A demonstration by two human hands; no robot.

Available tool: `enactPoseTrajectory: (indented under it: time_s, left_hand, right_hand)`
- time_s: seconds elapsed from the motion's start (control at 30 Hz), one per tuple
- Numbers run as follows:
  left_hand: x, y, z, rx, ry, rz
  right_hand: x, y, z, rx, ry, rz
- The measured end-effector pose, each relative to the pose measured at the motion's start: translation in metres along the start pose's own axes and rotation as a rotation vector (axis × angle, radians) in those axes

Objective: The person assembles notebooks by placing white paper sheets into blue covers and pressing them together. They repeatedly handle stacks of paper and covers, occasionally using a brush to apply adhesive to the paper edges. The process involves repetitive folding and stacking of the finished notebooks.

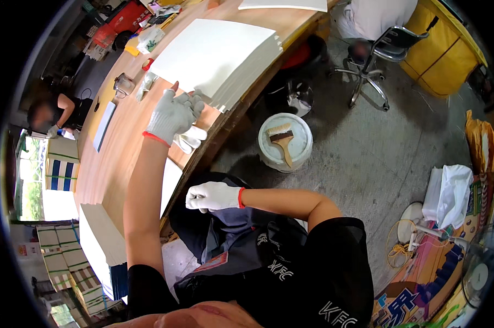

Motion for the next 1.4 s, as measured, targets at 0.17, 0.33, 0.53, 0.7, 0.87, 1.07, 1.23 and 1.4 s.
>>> enactPoseTrajectory:
  time_s: [0.17, 0.33, 0.53, 0.7, 0.87, 1.07, 1.23, 1.4]
  left_hand:
    - [0.008, 0.009, -0.009, 0.117, 0.003, 0.125]
    - [0.018, 0.0, -0.011, 0.271, -0.074, 0.082]
    - [0.022, -0.027, -0.037, 0.367, -0.297, -0.174]
    - [0.07, 0.004, -0.034, 0.288, -0.514, -0.054]
    - [0.107, 0.086, 0.066, 0.014, -0.423, -0.167]
    - [0.083, 0.272, 0.195, 0.687, -0.539, -0.213]
    - [0.039, 0.373, 0.219, 0.76, -0.648, -0.093]
    - [0.027, 0.41, 0.202, 0.796, -0.624, -0.376]
  right_hand:
    - [0.032, 0.02, 0.014, 0.12, -0.021, -0.166]
    - [0.092, 0.054, 0.05, 0.293, -0.238, -0.205]
    - [0.069, 0.105, 0.067, 0.363, -0.165, -0.189]
    - [-0.043, 0.19, 0.04, 0.645, 0.117, -0.215]
    - [-0.07, 0.261, -0.018, 0.451, 0.014, -0.846]
    - [-0.131, 0.123, -0.109, 0.38, 0.025, -0.248]
    - [-0.092, 0.057, -0.188, 0.152, -0.078, 0.304]
    - [-0.066, 0.045, -0.209, 0.165, -0.132, 0.509]
Point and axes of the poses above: each hand's wrist, its own z-axis away from the middle knuckle, its own y-axis out of the back of the hand, x = y × z, the point moved 6 cm from there along -z, towards the middle knuckle, and after that the axes turned 10 degrees about x, right-handed, at the moved point
